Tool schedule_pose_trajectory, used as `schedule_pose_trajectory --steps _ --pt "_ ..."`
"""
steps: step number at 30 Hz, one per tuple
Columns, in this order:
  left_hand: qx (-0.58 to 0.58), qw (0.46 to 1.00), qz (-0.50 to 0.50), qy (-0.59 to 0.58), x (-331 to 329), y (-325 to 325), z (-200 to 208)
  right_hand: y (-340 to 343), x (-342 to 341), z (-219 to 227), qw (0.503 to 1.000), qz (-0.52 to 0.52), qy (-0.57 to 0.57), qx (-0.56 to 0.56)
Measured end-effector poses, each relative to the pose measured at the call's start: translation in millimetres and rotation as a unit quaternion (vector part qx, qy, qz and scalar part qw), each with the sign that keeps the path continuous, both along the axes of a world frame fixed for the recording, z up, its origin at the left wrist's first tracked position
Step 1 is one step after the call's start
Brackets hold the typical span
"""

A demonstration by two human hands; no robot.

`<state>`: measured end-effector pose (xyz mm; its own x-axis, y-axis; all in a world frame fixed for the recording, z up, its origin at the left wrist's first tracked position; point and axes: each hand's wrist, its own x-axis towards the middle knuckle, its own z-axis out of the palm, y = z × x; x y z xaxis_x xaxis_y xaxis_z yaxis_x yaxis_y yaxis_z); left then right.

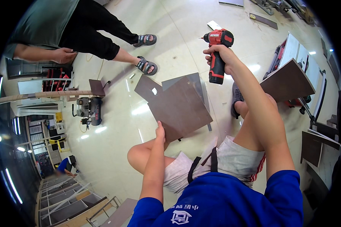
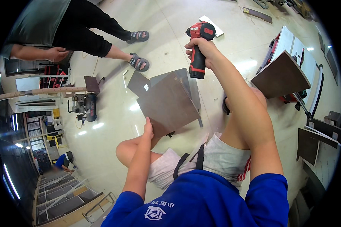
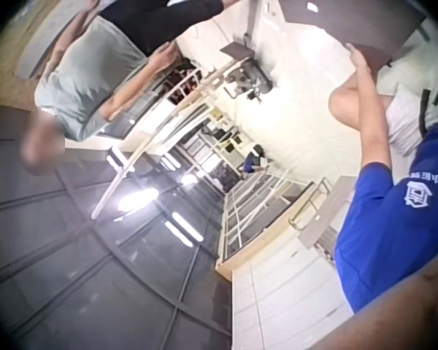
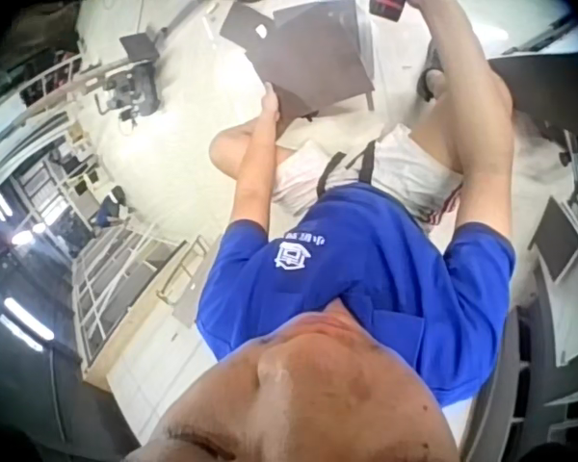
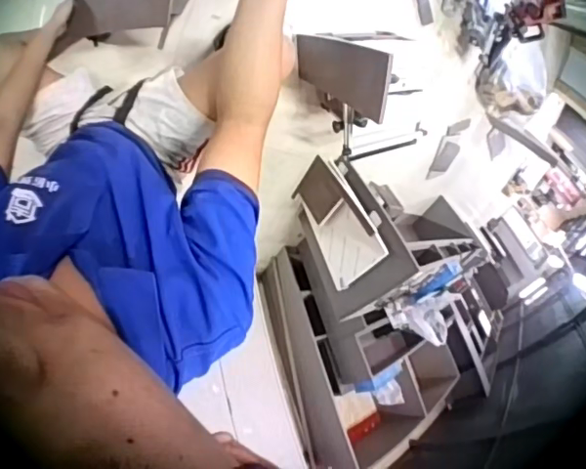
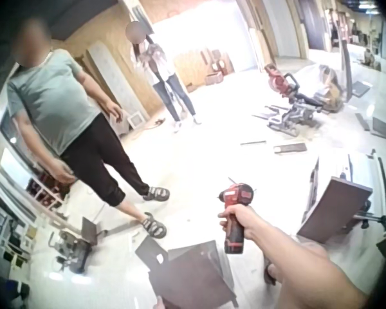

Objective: The person sits on the floor and uses a cordless drill to fasten screws into flat-pack wooden panels. They align the pieces, drill them together, and assemble a small cabinet-like structure.

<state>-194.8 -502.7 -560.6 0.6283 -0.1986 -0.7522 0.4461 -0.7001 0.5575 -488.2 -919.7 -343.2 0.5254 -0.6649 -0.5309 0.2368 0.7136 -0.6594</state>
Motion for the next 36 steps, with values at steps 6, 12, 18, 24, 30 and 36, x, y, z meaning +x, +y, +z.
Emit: schedule_pose_trajectory --steps 6,12,18,24,30,36 --pt "-0.011 1.000 -0.001 -0.008 -6.4 -6.6 5.4 -0.3 1.3 -2.4 1.000 -0.003 0.010 -0.017" --pt "-0.007 1.000 0.003 -0.014 -3.0 -2.9 2.4 -0.5 2.0 -2.0 1.000 0.006 0.016 -0.015" --pt "-0.009 1.000 0.006 -0.019 -4.9 -4.1 4.3 0.5 2.3 -4.0 1.000 0.001 0.013 -0.019" --pt "0.006 0.999 -0.002 -0.054 -4.6 -2.3 8.4 0.8 1.1 -3.4 1.000 0.001 0.013 -0.014" --pt "0.057 0.986 -0.011 -0.156 -17.8 -19.2 19.5 -6.7 -5.2 -2.6 1.000 -0.008 -0.003 0.000" --pt "-0.039 0.995 0.052 -0.070 -35.6 -23.3 41.1 -7.7 10.5 -12.1 1.000 -0.008 -0.023 -0.007"
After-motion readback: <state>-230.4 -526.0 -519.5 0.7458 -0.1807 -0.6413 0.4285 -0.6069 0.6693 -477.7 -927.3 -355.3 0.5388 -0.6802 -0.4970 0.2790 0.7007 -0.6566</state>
